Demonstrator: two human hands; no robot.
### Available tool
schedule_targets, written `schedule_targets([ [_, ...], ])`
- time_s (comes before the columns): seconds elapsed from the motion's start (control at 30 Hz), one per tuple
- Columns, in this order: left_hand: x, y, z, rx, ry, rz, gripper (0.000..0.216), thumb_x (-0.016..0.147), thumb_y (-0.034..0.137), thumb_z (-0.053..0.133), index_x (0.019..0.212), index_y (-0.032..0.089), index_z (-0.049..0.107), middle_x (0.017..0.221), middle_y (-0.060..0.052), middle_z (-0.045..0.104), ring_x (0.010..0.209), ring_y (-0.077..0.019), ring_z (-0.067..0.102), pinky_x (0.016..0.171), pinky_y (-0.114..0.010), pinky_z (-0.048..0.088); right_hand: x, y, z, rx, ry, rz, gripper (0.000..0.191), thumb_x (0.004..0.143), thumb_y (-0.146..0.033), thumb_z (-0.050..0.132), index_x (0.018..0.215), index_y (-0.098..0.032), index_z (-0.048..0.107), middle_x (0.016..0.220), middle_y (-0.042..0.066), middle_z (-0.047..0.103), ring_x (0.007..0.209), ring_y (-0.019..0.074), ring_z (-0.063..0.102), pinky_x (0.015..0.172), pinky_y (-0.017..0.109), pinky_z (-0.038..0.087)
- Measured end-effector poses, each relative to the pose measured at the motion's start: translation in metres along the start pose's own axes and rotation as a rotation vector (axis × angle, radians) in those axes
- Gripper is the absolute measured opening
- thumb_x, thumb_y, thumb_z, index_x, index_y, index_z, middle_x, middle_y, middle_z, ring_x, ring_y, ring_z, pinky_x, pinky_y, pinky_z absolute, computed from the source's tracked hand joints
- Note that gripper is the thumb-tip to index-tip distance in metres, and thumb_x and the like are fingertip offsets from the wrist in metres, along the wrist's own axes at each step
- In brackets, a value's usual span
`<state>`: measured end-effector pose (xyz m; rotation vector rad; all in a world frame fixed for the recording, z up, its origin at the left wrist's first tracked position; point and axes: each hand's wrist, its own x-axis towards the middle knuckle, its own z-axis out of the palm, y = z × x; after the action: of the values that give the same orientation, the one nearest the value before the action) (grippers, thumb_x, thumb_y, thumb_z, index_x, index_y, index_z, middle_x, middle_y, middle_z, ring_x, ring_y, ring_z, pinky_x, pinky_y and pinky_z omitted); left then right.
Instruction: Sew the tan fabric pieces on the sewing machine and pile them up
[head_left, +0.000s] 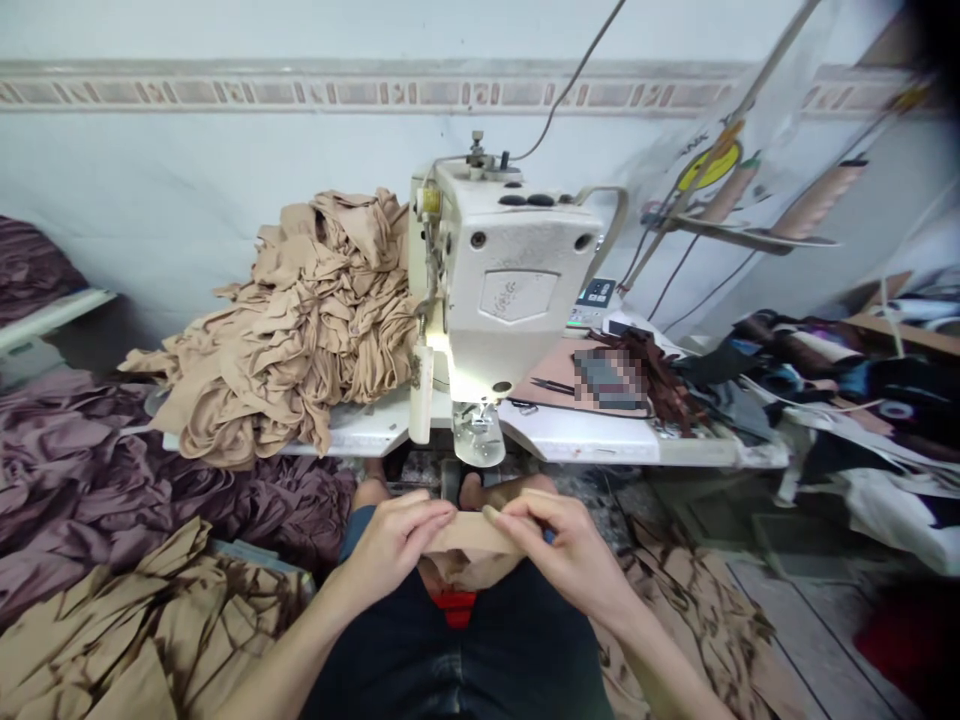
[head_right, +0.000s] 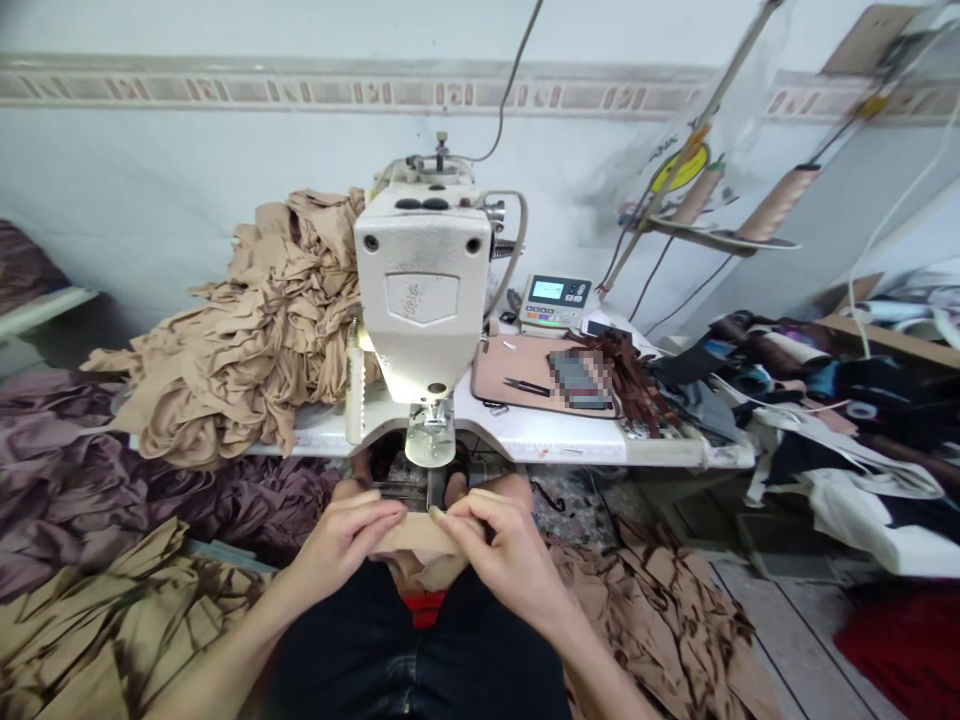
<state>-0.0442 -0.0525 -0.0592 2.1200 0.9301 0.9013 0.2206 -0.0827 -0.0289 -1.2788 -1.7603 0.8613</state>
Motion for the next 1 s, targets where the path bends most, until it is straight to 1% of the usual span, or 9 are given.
schedule_targets([
  [0.07, 0.0, -0.001, 0.003, 0.065, 0.048, 0.102, 0.034, 0.114, 0.026, 0.049, 0.119, 0.015, 0.081, 0.086, -0.008, 0.071, 0.076, -0.0186, 0.066, 0.07, -0.026, 0.049, -0.002, -0.008, -0.002, -0.08, 0.073, -0.102, 0.034, 0.107, -0.037, 0.063, 0.081, -0.018, 0.075, 0.072, 0.002, 0.066, 0.067, 0.0166, 0.057, 0.064, 0.03, 0.04],
  [0.13, 0.004, 0.003, 0.004, 0.066, 0.088, 0.122, 0.033, 0.114, 0.025, 0.048, 0.117, 0.015, 0.079, 0.087, -0.008, 0.071, 0.076, -0.0185, 0.067, 0.07, -0.026, 0.05, 0.0, -0.012, -0.004, -0.112, 0.147, -0.139, 0.033, 0.107, -0.035, 0.063, 0.08, -0.018, 0.074, 0.07, 0.001, 0.063, 0.065, 0.0161, 0.055, 0.064, 0.03, 0.038],
  [0.23, 0.019, 0.013, 0.0, -0.056, 0.104, 0.017, 0.031, 0.113, 0.026, 0.052, 0.104, 0.016, 0.08, 0.087, -0.007, 0.074, 0.079, -0.0183, 0.069, 0.073, -0.025, 0.05, 0.01, -0.015, -0.006, -0.097, 0.249, -0.118, 0.034, 0.105, -0.035, 0.066, 0.076, -0.018, 0.074, 0.064, -0.001, 0.054, 0.059, 0.0144, 0.047, 0.06, 0.03, 0.035],
  [0.3, 0.032, 0.019, -0.006, -0.153, 0.098, -0.071, 0.03, 0.11, 0.029, 0.056, 0.096, 0.016, 0.079, 0.087, -0.006, 0.075, 0.081, -0.0187, 0.069, 0.075, -0.025, 0.05, 0.02, -0.013, -0.007, -0.042, 0.288, -0.074, 0.034, 0.101, -0.038, 0.068, 0.074, -0.018, 0.075, 0.064, -0.001, 0.056, 0.059, 0.0143, 0.047, 0.059, 0.029, 0.035],
  [0.43, 0.055, 0.023, -0.015, -0.227, 0.07, -0.181, 0.037, 0.108, 0.037, 0.055, 0.089, 0.015, 0.077, 0.082, -0.004, 0.074, 0.078, -0.0192, 0.066, 0.073, -0.026, 0.048, 0.038, -0.005, -0.008, 0.118, 0.295, 0.075, 0.036, 0.092, -0.047, 0.073, 0.074, -0.016, 0.078, 0.067, 0.002, 0.065, 0.064, 0.0168, 0.054, 0.06, 0.028, 0.04],
  [0.57, 0.062, 0.021, -0.018, -0.149, 0.097, -0.248, 0.038, 0.103, 0.045, 0.061, 0.084, 0.016, 0.078, 0.08, -0.004, 0.073, 0.076, -0.0198, 0.064, 0.069, -0.026, 0.044, 0.049, 0.002, -0.008, 0.246, 0.287, 0.174, 0.043, 0.084, -0.055, 0.077, 0.069, -0.015, 0.075, 0.06, 0.0, 0.057, 0.059, 0.0155, 0.048, 0.057, 0.028, 0.037],
  [0.73, 0.071, 0.022, -0.017, -0.147, 0.227, -0.369, 0.03, 0.095, 0.046, 0.071, 0.084, 0.018, 0.069, 0.059, 0.007, 0.045, 0.055, -0.0131, 0.046, 0.056, -0.024, 0.03, 0.056, 0.003, -0.011, 0.309, 0.318, 0.205, 0.048, 0.081, -0.061, 0.08, 0.064, -0.017, 0.07, 0.056, -0.002, 0.051, 0.058, 0.0149, 0.043, 0.055, 0.028, 0.034],
  [0.87, 0.087, 0.027, -0.014, -0.219, 0.317, -0.326, 0.023, 0.09, 0.038, 0.073, 0.083, 0.02, 0.062, 0.061, 0.008, 0.041, 0.057, -0.0123, 0.043, 0.058, -0.023, 0.032, 0.063, 0.009, -0.015, 0.353, 0.363, 0.211, 0.049, 0.076, -0.061, 0.085, 0.063, -0.017, 0.071, 0.06, 0.0, 0.058, 0.06, 0.0163, 0.047, 0.057, 0.028, 0.036],
  [1.0, 0.102, 0.021, -0.01, -0.363, 0.363, -0.282, 0.028, 0.086, 0.039, 0.08, 0.085, 0.02, 0.061, 0.062, 0.009, 0.041, 0.057, -0.0114, 0.042, 0.058, -0.022, 0.034, 0.071, 0.018, -0.018, 0.401, 0.406, 0.225, 0.049, 0.073, -0.061, 0.089, 0.064, -0.015, 0.073, 0.06, 0.001, 0.061, 0.06, 0.0166, 0.049, 0.058, 0.029, 0.037],
])
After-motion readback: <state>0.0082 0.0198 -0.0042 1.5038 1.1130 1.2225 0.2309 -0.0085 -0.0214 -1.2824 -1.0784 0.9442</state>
